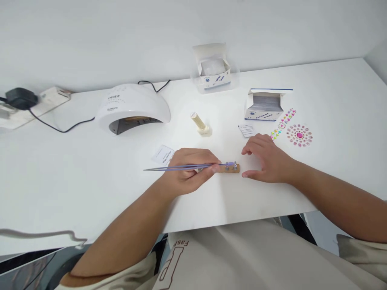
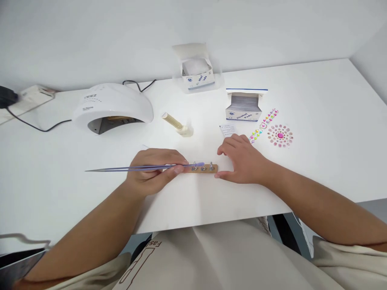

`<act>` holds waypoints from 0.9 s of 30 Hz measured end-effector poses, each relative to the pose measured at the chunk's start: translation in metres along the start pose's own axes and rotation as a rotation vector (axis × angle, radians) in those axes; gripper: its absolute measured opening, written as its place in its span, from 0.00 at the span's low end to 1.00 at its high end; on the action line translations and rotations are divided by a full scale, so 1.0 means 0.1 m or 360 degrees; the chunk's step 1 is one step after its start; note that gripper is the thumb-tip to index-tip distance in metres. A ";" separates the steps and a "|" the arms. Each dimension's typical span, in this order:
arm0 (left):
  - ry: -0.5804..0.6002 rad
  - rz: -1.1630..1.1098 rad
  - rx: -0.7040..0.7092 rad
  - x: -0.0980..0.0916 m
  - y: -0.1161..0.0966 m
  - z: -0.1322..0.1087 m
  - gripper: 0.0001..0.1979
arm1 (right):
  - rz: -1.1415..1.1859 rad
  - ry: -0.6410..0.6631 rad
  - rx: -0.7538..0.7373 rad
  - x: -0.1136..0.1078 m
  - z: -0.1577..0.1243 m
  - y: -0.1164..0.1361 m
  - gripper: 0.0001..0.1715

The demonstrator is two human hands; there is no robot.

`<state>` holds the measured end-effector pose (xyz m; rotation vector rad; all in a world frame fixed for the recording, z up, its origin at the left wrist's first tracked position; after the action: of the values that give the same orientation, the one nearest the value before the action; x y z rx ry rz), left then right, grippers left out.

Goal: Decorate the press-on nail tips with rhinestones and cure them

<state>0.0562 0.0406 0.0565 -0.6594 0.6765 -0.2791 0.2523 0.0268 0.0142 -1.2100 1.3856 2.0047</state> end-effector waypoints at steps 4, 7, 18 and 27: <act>0.0207 0.0150 0.0058 0.09 0.03 0.01 0.06 | 0.0000 0.0146 0.0105 0.14 0.04 0.01 0.24; 0.0251 0.0270 0.0057 0.13 0.06 0.00 0.05 | 0.0101 0.0083 0.0010 0.19 0.08 0.05 0.26; 0.0290 0.0346 0.0027 0.16 0.12 0.00 0.05 | 0.0240 -0.0006 -0.0227 0.26 0.06 0.10 0.17; 0.0328 0.0352 0.0047 0.19 0.11 0.04 0.05 | 0.0237 0.0001 -0.0277 0.27 0.07 0.13 0.10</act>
<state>0.0739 0.0427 0.0427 -0.5259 0.9338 -0.1528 0.2252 0.0238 -0.0004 -1.2106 1.3609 2.2682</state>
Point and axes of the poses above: each hand's wrist, its own z-axis towards the middle knuckle, its own x-axis out of the palm, y = z × x, the point moved 5 cm from there along z, towards the middle knuckle, and after that the axes turned 8 degrees about x, right-handed, at the moved point
